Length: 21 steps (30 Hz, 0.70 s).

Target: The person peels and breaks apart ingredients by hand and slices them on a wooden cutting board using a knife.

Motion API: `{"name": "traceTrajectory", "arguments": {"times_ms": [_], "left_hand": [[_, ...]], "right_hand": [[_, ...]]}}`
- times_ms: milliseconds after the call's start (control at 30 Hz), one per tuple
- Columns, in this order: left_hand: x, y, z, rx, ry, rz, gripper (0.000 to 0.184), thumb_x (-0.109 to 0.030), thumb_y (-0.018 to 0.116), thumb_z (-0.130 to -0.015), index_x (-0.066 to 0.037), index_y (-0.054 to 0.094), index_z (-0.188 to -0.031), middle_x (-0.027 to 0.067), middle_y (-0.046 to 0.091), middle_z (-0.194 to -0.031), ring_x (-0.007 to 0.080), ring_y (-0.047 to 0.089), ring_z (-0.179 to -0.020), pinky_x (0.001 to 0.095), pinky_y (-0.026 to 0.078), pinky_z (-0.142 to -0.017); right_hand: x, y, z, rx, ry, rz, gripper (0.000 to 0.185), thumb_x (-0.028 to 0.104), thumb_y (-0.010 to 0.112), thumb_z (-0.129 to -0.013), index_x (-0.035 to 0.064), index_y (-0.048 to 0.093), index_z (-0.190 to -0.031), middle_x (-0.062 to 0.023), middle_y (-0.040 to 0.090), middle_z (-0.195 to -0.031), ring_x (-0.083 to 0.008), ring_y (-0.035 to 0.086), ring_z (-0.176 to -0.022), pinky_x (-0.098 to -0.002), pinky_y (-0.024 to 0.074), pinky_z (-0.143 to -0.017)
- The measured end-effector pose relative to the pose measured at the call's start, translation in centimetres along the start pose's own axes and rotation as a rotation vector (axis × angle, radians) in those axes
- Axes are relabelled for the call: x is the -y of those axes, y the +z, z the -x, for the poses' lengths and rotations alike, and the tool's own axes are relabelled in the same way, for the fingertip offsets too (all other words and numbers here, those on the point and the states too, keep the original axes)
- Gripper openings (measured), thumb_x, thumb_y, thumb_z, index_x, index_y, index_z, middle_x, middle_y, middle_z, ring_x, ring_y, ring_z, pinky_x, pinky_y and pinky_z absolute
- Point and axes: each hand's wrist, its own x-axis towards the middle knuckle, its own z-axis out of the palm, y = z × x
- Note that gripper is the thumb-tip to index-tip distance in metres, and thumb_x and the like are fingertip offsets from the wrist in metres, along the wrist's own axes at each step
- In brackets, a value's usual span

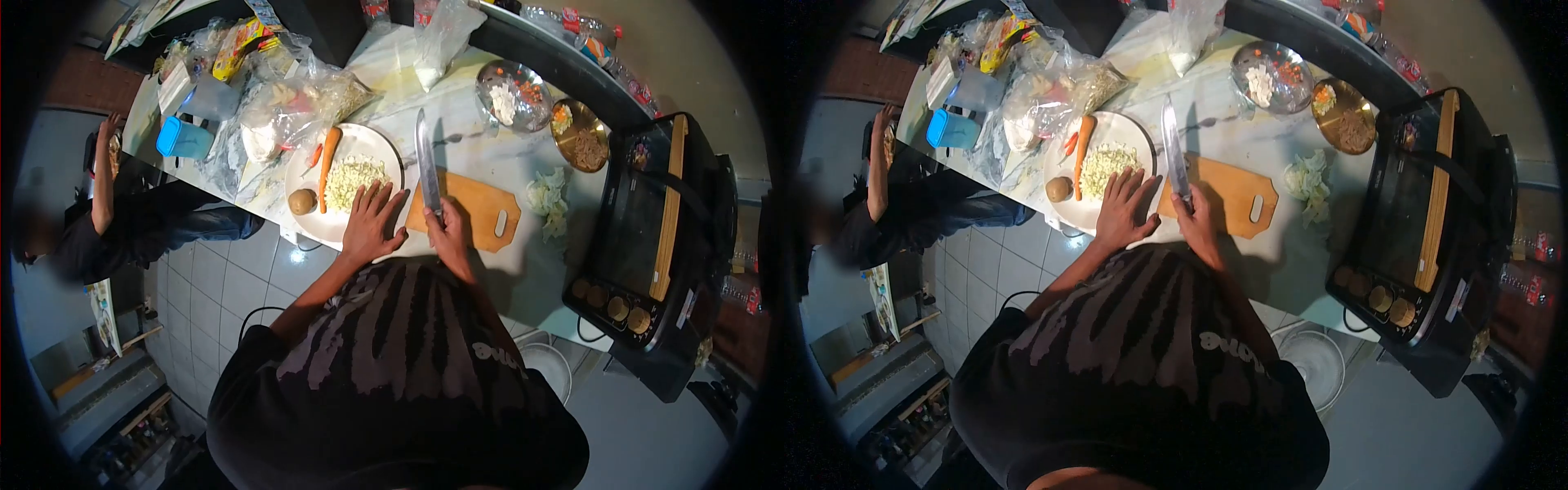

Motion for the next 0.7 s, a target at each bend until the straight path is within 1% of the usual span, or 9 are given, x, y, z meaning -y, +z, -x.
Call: {"name": "traceTrajectory", "arguments": {"times_ms": [67,167,267,300,333,433,567,633,700], "left_hand": [[-0.1,-0.2,0.2,0.016,0.001,0.005,0.073,-0.041,0.067,-0.082,-0.017,0.046,-0.147,0.0170,0.044,-0.148,0.0383,0.031,-0.144,0.0549,0.018,-0.121],[-0.3,-0.4,-0.1,0.013,0.017,0.023,0.070,-0.040,0.066,-0.083,-0.018,0.048,-0.146,0.0176,0.043,-0.149,0.0395,0.031,-0.143,0.0560,0.016,-0.121],[-0.3,-0.2,-0.2,0.022,0.025,-0.026,0.069,-0.041,0.068,-0.082,-0.018,0.050,-0.144,0.0174,0.043,-0.149,0.0389,0.031,-0.143,0.0563,0.017,-0.121],[-0.3,-0.2,-0.1,0.028,0.039,-0.028,0.069,-0.041,0.068,-0.082,-0.018,0.050,-0.144,0.0174,0.043,-0.149,0.0389,0.031,-0.143,0.0563,0.017,-0.121],[-0.3,0.0,-0.1,0.023,0.029,-0.039,0.067,-0.041,0.069,-0.082,-0.018,0.053,-0.142,0.0172,0.043,-0.149,0.0389,0.030,-0.143,0.0565,0.017,-0.121],[-0.3,0.3,0.0,0.020,0.037,-0.055,0.060,-0.041,0.069,-0.082,-0.019,0.059,-0.137,0.0170,0.043,-0.149,0.0388,0.031,-0.143,0.0566,0.018,-0.121],[-0.5,-0.3,-0.1,0.009,0.049,-0.042,0.049,-0.040,0.069,-0.083,-0.019,0.068,-0.127,0.0168,0.044,-0.149,0.0388,0.032,-0.143,0.0564,0.019,-0.120],[-0.5,-0.3,-0.1,0.006,0.056,-0.038,0.049,-0.041,0.070,-0.083,-0.019,0.068,-0.127,0.0169,0.044,-0.149,0.0387,0.032,-0.142,0.0565,0.019,-0.120],[-0.6,-0.1,-0.2,-0.004,0.052,-0.026,0.049,-0.041,0.070,-0.083,-0.019,0.069,-0.127,0.0170,0.045,-0.148,0.0387,0.033,-0.142,0.0566,0.019,-0.120]], "right_hand": [[0.8,-0.9,0.6,-0.043,-0.070,0.061,0.022,0.018,0.062,-0.100,0.0028,0.058,-0.115,0.0058,0.048,-0.071,-0.0019,0.039,-0.051,-0.0210,0.0334,-0.044],[1.8,-2.5,0.4,-0.105,0.003,-0.110,0.023,0.019,0.062,-0.100,0.0023,0.057,-0.116,0.0054,0.046,-0.068,-0.0025,0.039,-0.049,-0.0215,0.0340,-0.044],[1.1,-3.3,1.2,-0.193,0.068,-0.026,0.023,0.018,0.061,-0.100,0.0021,0.057,-0.116,0.0040,0.046,-0.067,-0.0034,0.040,-0.048,-0.0224,0.0350,-0.043],[0.5,-3.9,1.8,-0.171,0.103,0.032,0.031,0.027,0.064,-0.098,0.0013,0.058,-0.114,-0.0018,0.050,-0.072,-0.0101,0.047,-0.055,-0.0269,0.0400,-0.050],[-0.2,-3.9,1.9,-0.181,0.099,0.026,0.031,0.027,0.064,-0.098,0.0013,0.058,-0.114,-0.0018,0.050,-0.072,-0.0101,0.047,-0.055,-0.0269,0.0400,-0.050],[-0.5,-3.5,2.2,-0.227,-0.054,0.255,0.034,0.026,0.066,-0.095,-0.0015,0.060,-0.114,-0.0155,0.063,-0.084,-0.0263,0.062,-0.072,-0.0399,0.0485,-0.067],[0.4,-2.6,1.5,-0.270,-0.253,0.438,0.027,0.021,0.066,-0.095,0.0001,0.058,-0.111,-0.0098,0.056,-0.076,-0.0196,0.054,-0.061,-0.0342,0.0451,-0.059],[0.7,-2.5,1.5,-0.275,-0.210,0.370,0.028,0.022,0.068,-0.093,-0.0007,0.059,-0.107,-0.0140,0.058,-0.080,-0.0267,0.055,-0.068,-0.0379,0.0455,-0.066],[0.4,-2.7,1.4,-0.266,-0.227,0.420,0.026,0.021,0.068,-0.093,-0.0004,0.059,-0.106,-0.0140,0.057,-0.079,-0.0266,0.055,-0.068,-0.0378,0.0451,-0.065]]}}
